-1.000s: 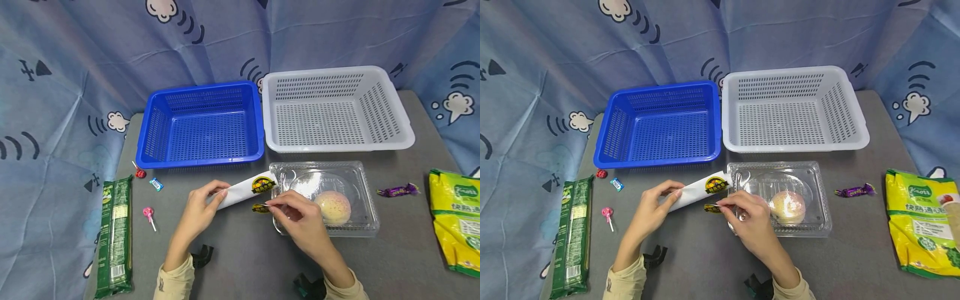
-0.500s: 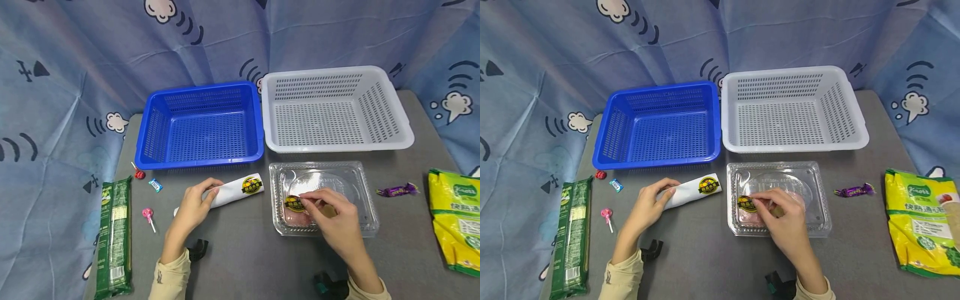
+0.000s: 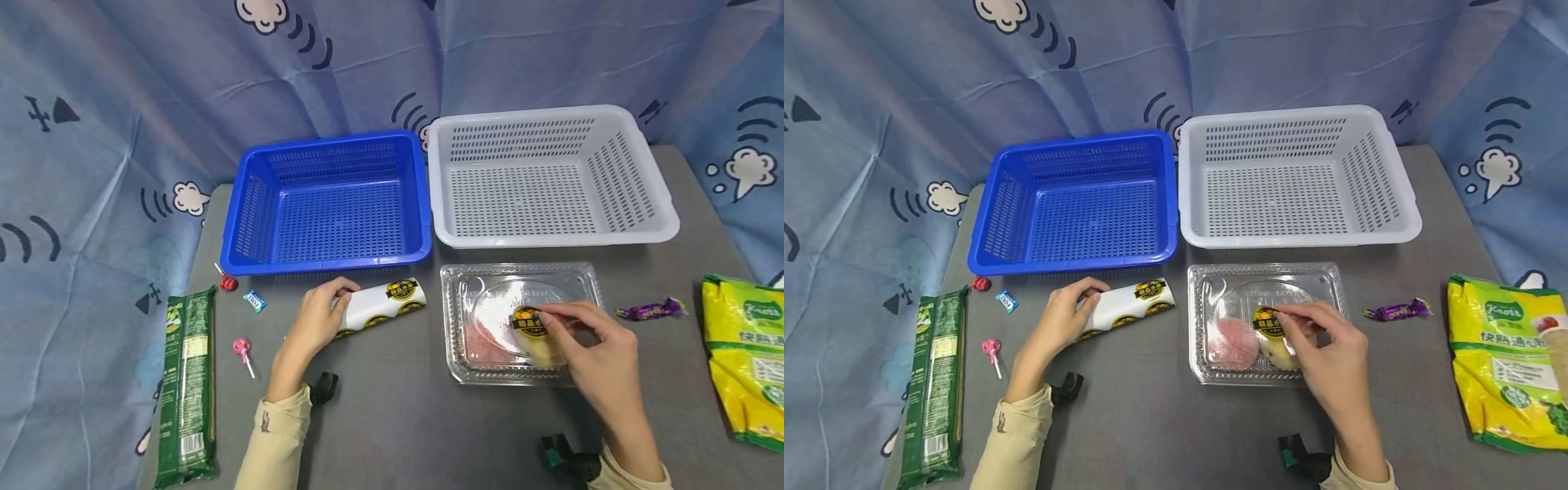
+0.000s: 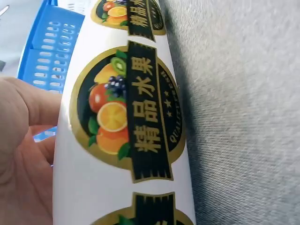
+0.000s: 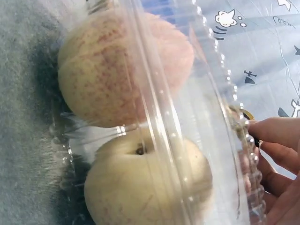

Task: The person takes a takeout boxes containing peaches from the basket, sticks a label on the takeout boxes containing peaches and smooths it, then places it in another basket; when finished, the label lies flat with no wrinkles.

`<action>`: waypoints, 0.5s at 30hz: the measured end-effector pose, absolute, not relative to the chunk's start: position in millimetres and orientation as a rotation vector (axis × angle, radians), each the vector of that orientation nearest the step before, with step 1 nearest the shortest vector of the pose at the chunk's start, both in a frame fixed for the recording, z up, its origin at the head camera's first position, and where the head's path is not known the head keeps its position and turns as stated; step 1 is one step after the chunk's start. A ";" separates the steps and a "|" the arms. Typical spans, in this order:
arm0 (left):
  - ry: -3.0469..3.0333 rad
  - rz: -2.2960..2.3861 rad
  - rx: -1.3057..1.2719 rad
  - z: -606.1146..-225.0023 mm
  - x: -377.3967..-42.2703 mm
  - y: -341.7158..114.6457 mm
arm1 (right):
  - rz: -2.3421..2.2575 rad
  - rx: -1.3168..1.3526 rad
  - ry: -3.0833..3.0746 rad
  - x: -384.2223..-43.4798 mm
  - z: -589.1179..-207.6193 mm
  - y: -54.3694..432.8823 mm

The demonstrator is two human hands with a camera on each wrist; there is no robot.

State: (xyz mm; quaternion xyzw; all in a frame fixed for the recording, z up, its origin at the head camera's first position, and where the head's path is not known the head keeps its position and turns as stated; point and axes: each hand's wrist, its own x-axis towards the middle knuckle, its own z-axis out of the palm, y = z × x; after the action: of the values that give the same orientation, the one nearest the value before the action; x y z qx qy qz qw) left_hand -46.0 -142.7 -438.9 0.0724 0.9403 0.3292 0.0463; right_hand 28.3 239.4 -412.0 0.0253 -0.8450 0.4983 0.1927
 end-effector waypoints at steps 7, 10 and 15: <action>2.946 0.900 0.163 -436.6 -53.4 -144.1 | 1.400 0.050 -2.375 28.8 -411.5 241.1; 2.953 0.858 0.112 -433.7 -53.1 -144.5 | 1.405 0.044 -2.378 28.7 -411.5 241.2; 2.964 0.795 0.083 -430.1 -50.3 -141.7 | 1.404 0.024 -2.389 28.4 -411.2 240.8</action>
State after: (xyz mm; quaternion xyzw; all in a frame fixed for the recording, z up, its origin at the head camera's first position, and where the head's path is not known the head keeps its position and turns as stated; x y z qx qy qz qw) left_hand -50.3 -141.7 -430.1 0.0270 0.9649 0.2589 0.0359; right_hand 28.4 240.8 -411.2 0.0085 -0.8474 0.4980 0.1842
